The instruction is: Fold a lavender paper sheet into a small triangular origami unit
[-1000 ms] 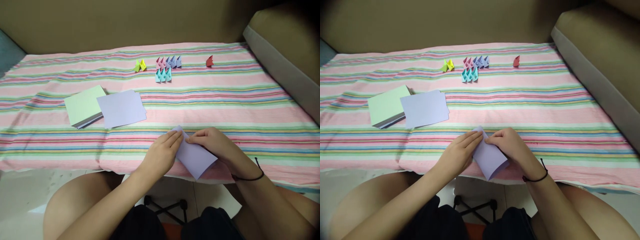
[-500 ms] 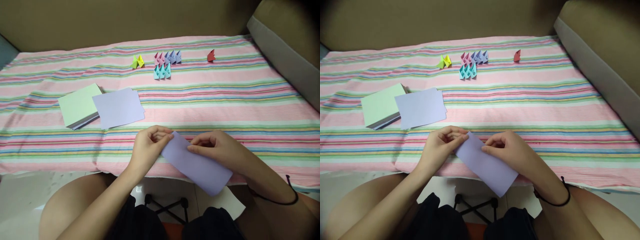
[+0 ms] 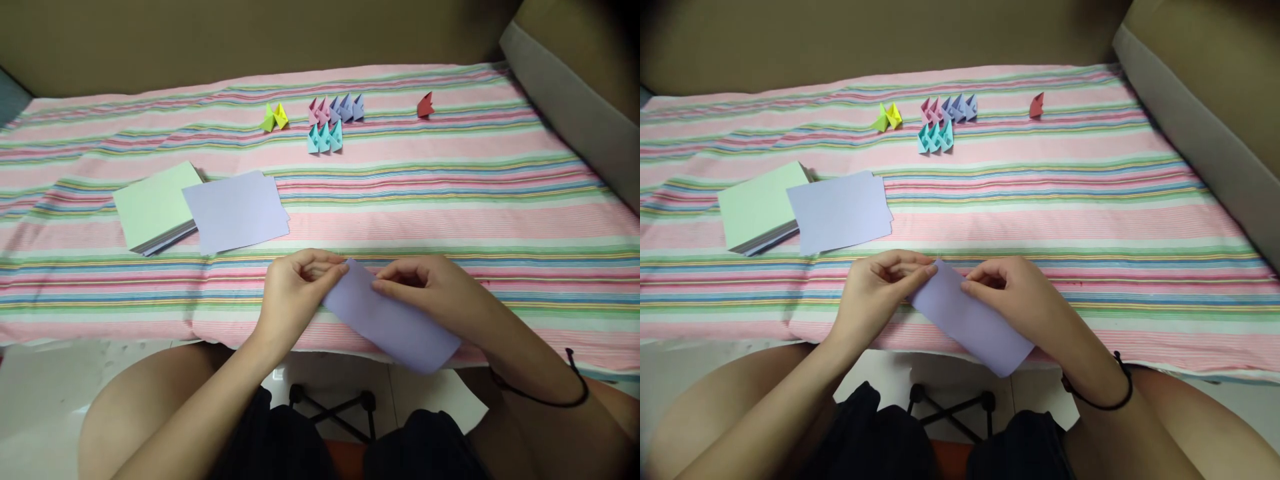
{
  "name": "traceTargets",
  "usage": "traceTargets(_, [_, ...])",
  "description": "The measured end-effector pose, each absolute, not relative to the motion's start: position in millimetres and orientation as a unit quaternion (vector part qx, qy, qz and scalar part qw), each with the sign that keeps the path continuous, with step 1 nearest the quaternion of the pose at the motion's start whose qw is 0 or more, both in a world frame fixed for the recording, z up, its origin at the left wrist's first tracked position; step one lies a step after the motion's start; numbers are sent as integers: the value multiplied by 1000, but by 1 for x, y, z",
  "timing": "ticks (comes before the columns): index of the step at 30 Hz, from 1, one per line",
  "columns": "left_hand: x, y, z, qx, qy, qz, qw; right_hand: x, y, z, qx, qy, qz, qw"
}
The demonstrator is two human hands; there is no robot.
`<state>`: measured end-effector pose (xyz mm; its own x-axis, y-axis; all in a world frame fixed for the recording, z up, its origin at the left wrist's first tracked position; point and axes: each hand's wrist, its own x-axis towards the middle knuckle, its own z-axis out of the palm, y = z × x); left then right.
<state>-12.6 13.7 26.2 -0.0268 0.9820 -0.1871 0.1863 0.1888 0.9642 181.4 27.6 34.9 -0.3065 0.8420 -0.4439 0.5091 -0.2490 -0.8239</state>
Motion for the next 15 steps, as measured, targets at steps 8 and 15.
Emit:
traceTargets(8, [-13, 13, 28, 479, 586, 415, 506, 182, 27, 36, -555, -581, 573, 163])
traceTargets(15, [-12, 13, 30, 463, 585, 421, 515, 182, 27, 34, -556, -572, 579, 166])
